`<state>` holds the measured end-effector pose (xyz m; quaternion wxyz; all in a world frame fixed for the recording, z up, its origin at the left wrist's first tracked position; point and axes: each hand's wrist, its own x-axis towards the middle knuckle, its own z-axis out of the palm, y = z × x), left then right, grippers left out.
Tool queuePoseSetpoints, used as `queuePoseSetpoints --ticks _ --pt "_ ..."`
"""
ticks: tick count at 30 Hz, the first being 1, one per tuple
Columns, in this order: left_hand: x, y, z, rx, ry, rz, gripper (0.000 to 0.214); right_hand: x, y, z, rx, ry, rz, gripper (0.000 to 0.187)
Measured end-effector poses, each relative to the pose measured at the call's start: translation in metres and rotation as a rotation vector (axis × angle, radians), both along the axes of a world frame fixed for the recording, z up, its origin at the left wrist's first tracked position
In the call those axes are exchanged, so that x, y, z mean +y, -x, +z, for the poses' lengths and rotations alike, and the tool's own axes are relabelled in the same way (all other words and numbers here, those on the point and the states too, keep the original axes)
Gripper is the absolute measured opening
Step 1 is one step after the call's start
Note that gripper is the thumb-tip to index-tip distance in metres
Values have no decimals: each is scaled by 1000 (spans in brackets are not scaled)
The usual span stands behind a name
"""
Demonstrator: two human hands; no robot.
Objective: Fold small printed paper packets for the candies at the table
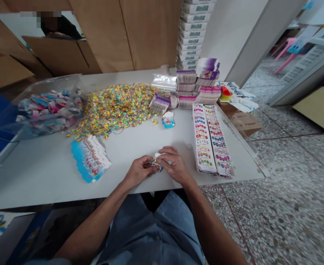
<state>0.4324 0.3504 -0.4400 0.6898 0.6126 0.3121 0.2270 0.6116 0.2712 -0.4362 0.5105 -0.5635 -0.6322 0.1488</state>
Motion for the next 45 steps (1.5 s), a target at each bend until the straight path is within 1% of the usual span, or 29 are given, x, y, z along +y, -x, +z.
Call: queuePoseSetpoints --ticks 2,4,7,9,10,14,16,18,19,21,23,24,26,28,32,34,37,41,43,45 --pt "-2 4 1 -22 65 3 39 -2 -2 4 -100 34 58 13" --pt "-2 9 3 -32 98 -11 41 -4 -4 8 -185 58 124 16" --pt "2 18 7 -31 126 -89 46 -6 -6 10 -267 63 164 19" --pt "6 22 10 -39 176 -126 50 -5 -7 11 -294 54 164 20" --pt "8 23 12 -39 207 -124 52 -4 -8 12 -299 47 164 20" --pt "11 21 19 4 276 -74 51 -3 -7 16 -262 41 208 19" --pt "13 20 22 19 321 -71 49 -6 -4 17 -187 73 241 19" --pt "15 20 25 36 395 -77 49 -10 3 14 -48 130 239 19" --pt "16 19 26 46 426 -76 49 -13 8 11 52 165 215 19" --pt "18 18 28 72 465 -71 48 -18 18 3 295 229 123 21" --pt "19 16 29 98 483 -60 44 -23 26 -5 520 251 11 28" --pt "19 14 29 108 492 -50 42 -26 29 -8 599 254 -31 31" --pt "19 12 30 119 512 -37 40 -29 30 -11 684 263 -81 34" --pt "19 12 30 117 523 -31 39 -31 29 -11 740 310 -87 35" --pt "20 13 28 98 506 -47 39 -26 27 -6 842 449 9 32" --pt "18 15 26 72 475 -52 39 -21 29 -4 861 461 30 28" --pt "13 16 19 -6 351 -22 39 -16 31 -5 779 361 0 21" --pt "3 20 9 -121 129 51 39 -18 25 -10 444 125 3 16" --pt "0 23 7 -147 72 30 39 -21 21 -12 280 50 39 16" --pt "0 26 6 -165 52 -24 40 -22 18 -13 186 25 65 17"
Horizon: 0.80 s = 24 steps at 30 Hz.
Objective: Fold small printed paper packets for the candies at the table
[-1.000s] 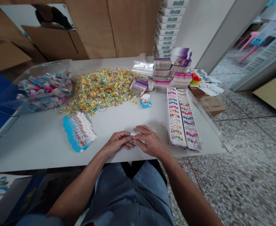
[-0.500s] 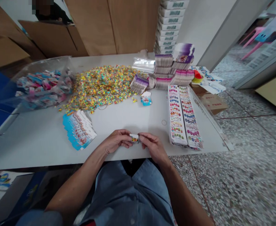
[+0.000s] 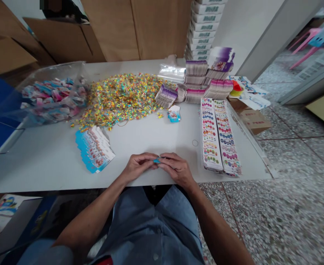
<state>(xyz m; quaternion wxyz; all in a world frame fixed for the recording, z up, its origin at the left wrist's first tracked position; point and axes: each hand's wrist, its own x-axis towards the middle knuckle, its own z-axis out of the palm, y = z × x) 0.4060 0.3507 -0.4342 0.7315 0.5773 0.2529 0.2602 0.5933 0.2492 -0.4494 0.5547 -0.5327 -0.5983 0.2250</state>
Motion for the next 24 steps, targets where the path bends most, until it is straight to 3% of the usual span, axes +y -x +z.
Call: queuePoseSetpoints --ticks 13,20,24 --pt "1 -2 2 113 -136 11 44 4 4 17 70 102 -28 16" --pt "1 0 4 68 -146 -19 38 2 -2 10 38 29 19 15" --pt "2 2 -1 81 -229 -26 36 0 -9 5 -46 -21 39 20"
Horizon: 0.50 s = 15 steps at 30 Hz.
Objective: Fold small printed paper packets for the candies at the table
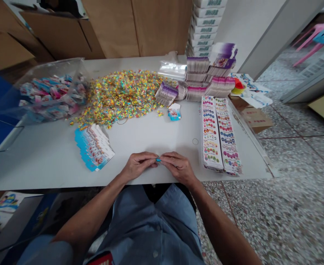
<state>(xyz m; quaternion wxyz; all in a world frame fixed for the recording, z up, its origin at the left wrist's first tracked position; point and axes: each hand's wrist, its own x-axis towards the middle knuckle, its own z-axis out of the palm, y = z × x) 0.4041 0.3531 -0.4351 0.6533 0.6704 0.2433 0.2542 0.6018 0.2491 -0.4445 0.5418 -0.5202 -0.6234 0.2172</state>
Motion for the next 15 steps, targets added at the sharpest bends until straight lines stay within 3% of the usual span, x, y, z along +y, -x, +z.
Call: queuePoseSetpoints --ticks 9,15 --pt "1 2 -5 -23 -175 -45 29 0 -5 2 -75 -68 48 24" --pt "4 5 -11 -81 -704 0 24 -1 -9 0 -219 -204 78 29"
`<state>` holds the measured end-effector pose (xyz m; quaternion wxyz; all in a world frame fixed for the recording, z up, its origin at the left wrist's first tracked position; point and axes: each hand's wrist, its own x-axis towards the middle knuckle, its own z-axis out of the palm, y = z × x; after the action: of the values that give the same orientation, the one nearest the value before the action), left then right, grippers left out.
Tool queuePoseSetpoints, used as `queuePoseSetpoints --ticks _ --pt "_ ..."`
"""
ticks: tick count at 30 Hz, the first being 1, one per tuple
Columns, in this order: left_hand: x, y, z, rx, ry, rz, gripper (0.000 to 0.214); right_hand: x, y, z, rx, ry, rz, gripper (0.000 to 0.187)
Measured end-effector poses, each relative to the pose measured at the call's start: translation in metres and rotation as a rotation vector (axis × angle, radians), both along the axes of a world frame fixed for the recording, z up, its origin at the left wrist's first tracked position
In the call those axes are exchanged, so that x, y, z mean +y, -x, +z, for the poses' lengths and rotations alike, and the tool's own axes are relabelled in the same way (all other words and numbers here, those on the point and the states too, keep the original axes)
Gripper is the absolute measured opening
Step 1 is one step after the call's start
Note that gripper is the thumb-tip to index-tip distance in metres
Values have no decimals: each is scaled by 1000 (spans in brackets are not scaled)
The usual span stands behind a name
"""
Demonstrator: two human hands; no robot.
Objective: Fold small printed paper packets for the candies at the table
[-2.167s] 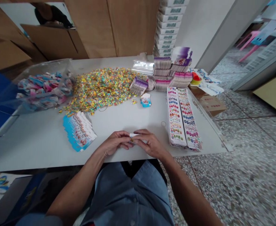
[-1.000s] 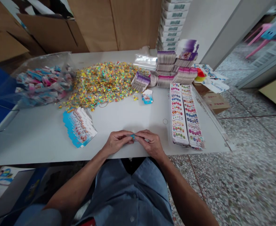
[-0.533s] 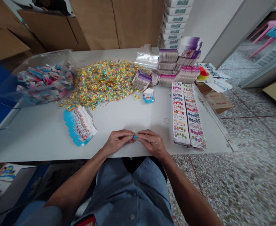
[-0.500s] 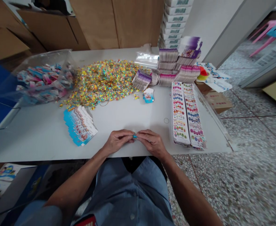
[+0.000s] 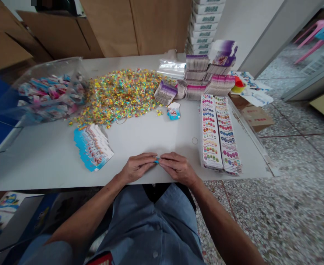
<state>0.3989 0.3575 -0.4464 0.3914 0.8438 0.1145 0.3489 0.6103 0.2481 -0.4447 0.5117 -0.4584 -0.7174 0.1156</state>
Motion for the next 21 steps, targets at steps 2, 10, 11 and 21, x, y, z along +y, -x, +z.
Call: queuePoseSetpoints --ticks 2,10,11,21 --pt "2 3 -4 -22 -117 5 26 -1 0 -3 -39 -38 13 31" --pt "7 5 -11 -35 -218 3 27 -3 3 -13 -98 -32 -56 30" --pt "7 4 -10 -34 -206 -3 26 -3 4 -13 -91 -23 -53 29" --pt "10 -3 -6 -49 -76 -23 23 -2 7 1 120 87 -57 22"
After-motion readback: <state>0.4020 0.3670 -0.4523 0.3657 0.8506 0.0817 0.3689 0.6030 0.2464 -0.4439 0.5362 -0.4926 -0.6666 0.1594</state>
